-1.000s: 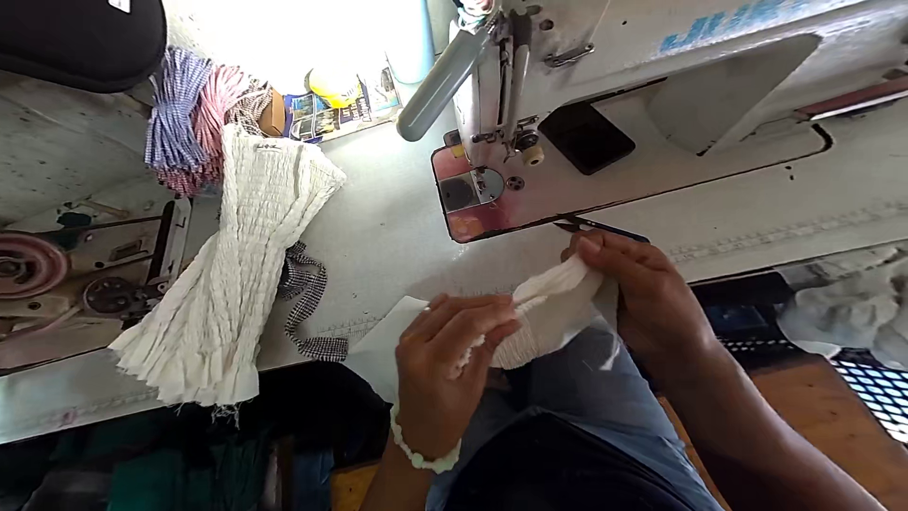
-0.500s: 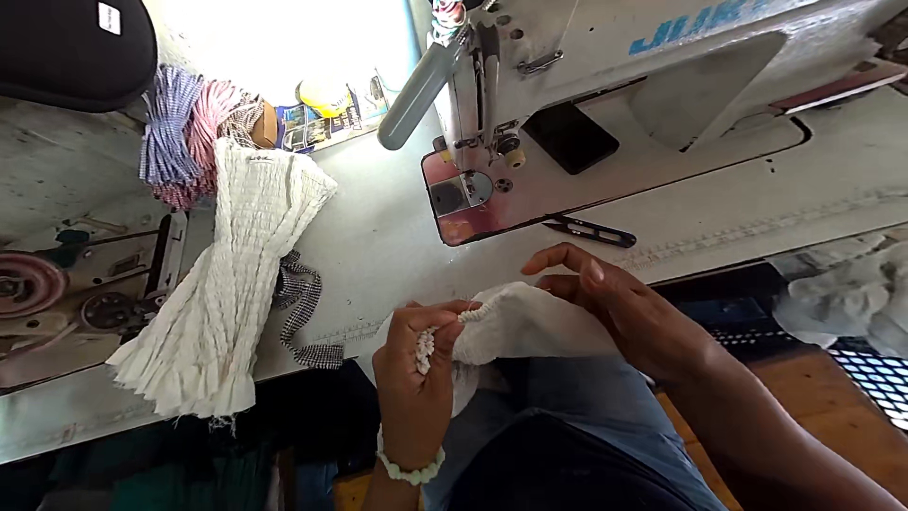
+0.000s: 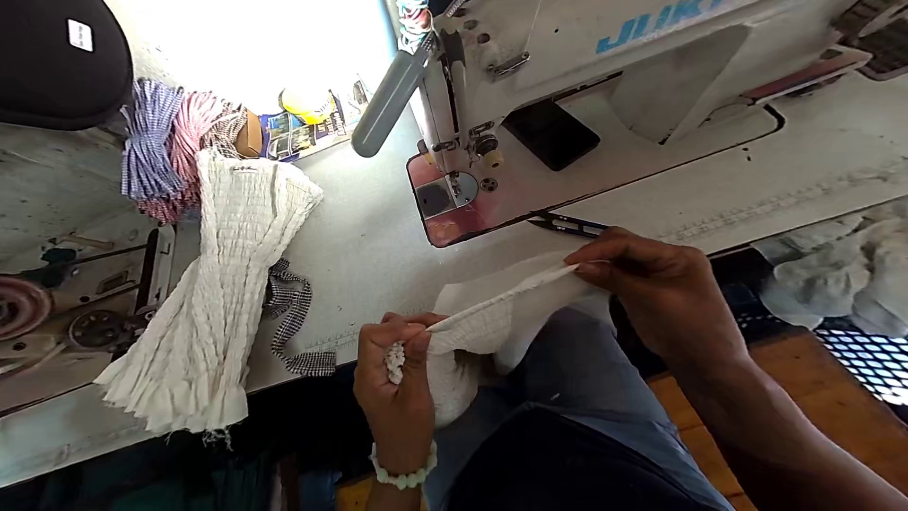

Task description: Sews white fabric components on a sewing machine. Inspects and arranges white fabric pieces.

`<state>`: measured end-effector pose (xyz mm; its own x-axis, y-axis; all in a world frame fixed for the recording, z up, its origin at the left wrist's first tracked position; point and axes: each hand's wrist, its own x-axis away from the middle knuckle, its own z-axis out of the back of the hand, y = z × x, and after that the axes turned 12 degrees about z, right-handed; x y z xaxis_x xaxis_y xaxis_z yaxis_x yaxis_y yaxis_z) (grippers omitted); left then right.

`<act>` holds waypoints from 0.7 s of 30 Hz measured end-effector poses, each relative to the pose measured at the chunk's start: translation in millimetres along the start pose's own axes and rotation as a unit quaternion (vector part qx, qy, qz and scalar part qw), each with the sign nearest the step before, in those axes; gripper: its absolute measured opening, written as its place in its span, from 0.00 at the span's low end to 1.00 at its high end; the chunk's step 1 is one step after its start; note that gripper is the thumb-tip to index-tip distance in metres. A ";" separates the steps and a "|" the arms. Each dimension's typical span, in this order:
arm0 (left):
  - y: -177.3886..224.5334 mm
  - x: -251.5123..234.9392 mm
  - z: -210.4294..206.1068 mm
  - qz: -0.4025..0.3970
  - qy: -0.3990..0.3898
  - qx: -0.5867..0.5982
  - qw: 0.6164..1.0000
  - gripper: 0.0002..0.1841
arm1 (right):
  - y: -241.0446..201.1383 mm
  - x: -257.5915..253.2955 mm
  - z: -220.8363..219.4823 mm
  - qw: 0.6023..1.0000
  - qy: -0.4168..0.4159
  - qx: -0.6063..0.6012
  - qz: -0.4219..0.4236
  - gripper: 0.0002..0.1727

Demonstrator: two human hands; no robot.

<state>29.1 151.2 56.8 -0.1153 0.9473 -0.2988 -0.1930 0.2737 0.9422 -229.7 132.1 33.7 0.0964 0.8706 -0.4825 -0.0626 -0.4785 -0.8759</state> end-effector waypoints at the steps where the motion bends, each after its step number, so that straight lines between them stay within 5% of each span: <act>1: -0.1 -0.4 -1.1 0.011 -0.009 -0.007 1.000 0.04 | -1.0 -1.0 -0.7 1.000 -0.002 -0.002 -0.004 0.05; 9: 4.4 -12.8 -15.1 -0.076 -0.128 -0.176 0.973 0.24 | -2.9 7.9 -18.4 0.994 -0.090 0.029 0.058 0.10; 13: 0.2 -9.2 -23.5 -0.107 -0.043 -0.180 0.977 0.12 | -3.5 14.0 -16.3 0.990 -0.072 0.062 0.101 0.08; 21: -5.5 -1.9 -31.4 0.006 -0.013 -0.021 1.000 0.10 | 6.0 24.3 -22.5 0.995 -0.048 -0.004 0.089 0.07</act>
<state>-0.2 142.7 47.4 -0.0916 0.9545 -0.2837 -0.2319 0.2566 0.9383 -205.5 147.9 16.5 -0.0107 0.7784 -0.6277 -0.0624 -0.6270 -0.7765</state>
